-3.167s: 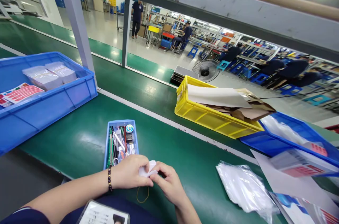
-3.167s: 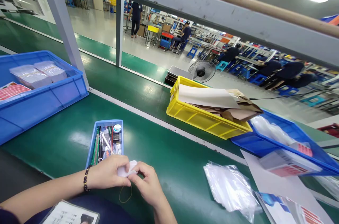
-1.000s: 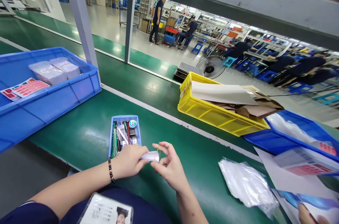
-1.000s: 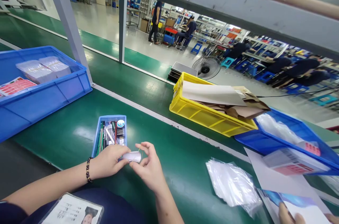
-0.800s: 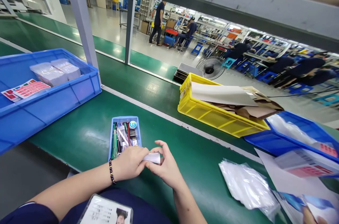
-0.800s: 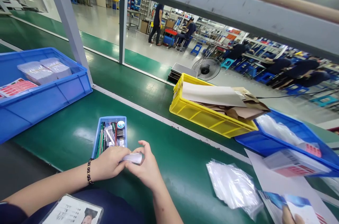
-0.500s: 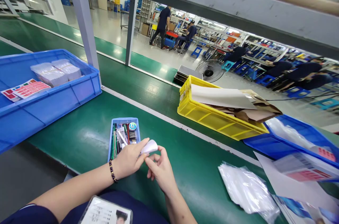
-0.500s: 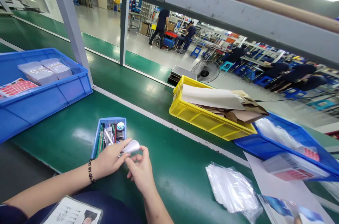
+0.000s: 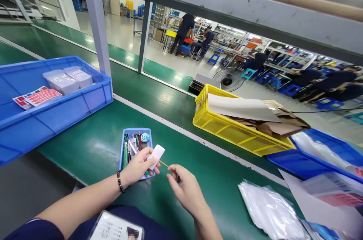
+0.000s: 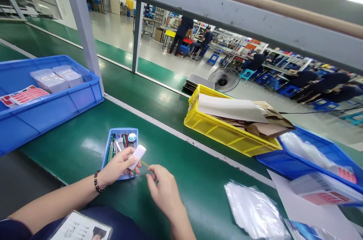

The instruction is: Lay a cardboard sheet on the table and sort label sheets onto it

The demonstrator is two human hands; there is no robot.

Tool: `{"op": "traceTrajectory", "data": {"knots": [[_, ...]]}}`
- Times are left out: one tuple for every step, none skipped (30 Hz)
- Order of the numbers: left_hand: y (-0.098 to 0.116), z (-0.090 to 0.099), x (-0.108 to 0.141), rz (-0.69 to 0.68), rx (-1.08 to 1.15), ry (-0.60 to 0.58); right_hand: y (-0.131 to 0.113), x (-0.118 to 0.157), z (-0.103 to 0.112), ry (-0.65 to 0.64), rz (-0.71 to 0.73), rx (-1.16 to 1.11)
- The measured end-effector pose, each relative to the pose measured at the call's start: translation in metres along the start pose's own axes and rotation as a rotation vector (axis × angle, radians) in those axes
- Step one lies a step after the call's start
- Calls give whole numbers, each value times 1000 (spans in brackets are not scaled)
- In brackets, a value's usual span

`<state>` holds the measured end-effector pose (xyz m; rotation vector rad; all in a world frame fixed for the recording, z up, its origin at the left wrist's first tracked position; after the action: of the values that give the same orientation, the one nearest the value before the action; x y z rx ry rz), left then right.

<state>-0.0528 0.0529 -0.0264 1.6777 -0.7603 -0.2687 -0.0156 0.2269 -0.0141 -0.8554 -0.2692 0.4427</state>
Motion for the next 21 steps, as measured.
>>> {"op": "traceTrajectory", "data": {"knots": [[1, 1, 0, 0, 37, 12, 5, 0, 1, 25, -57, 13], [1, 1, 0, 2, 67, 29, 8, 1, 3, 46, -93, -19], [0, 2, -1, 4, 94, 50, 8, 2, 4, 52, -106, -92], [-1, 2, -1, 3, 121, 74, 7, 4, 5, 47, -93, -204], [-3, 2, -2, -1, 150, 96, 4, 6, 5, 28, -56, -350], [-4, 1, -3, -9, 182, 114, -1, 8, 4, -2, 10, -521], [-6, -1, -4, -19, 214, 123, -7, 9, 4, -33, 101, -704], [-7, -4, -5, -31, 244, 125, -14, 9, 3, -55, 206, -880], [-8, -7, -5, -43, 273, 124, -19, 9, 2, -57, 309, -1030], [-9, -11, -5, -56, 296, 120, -24, 7, 1, -32, 397, -1138], [-11, -16, -5, -71, 312, 118, -27, 5, 0, 29, 458, -1195], [-12, -20, -5, -87, 321, 120, -27, 2, -1, 130, 482, -1198], [-13, -25, -4, -109, 322, 126, -25, -1, -3, 271, 470, -1149], [-14, -29, -4, -135, 310, 130, -22, -3, -6, 433, 430, -1042], [-15, -33, -3, -165, 286, 127, -19, -5, -8, 586, 378, -882], [-16, -36, -2, -197, 253, 115, -15, -7, -11, 708, 339, -682], [-16, -39, -1, -231, 218, 95, -12, -9, -15, 786, 315, -481], [-16, -42, -1, -264, 182, 72, -9, -11, -18, 823, 305, -309], [-16, -44, 0, -293, 150, 54, -6, -13, -20, 839, 313, -185], [-15, -44, 1, -316, 123, 44, -3, -16, -21, 850, 329, -123], [-15, -44, 1, -330, 99, 45, -1, -17, -21, 863, 342, -114]]}}
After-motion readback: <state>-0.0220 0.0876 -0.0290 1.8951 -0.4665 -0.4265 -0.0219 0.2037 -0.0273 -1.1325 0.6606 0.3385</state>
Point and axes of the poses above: each hand's wrist, its own x-axis away from the middle knuckle, its own z-axis out of the back of the hand, y = z × x, the point moved 2 cm from there along -x, towards the middle knuckle, and after that the axes turned 14 degrees about -y, right-handed, at the moved point
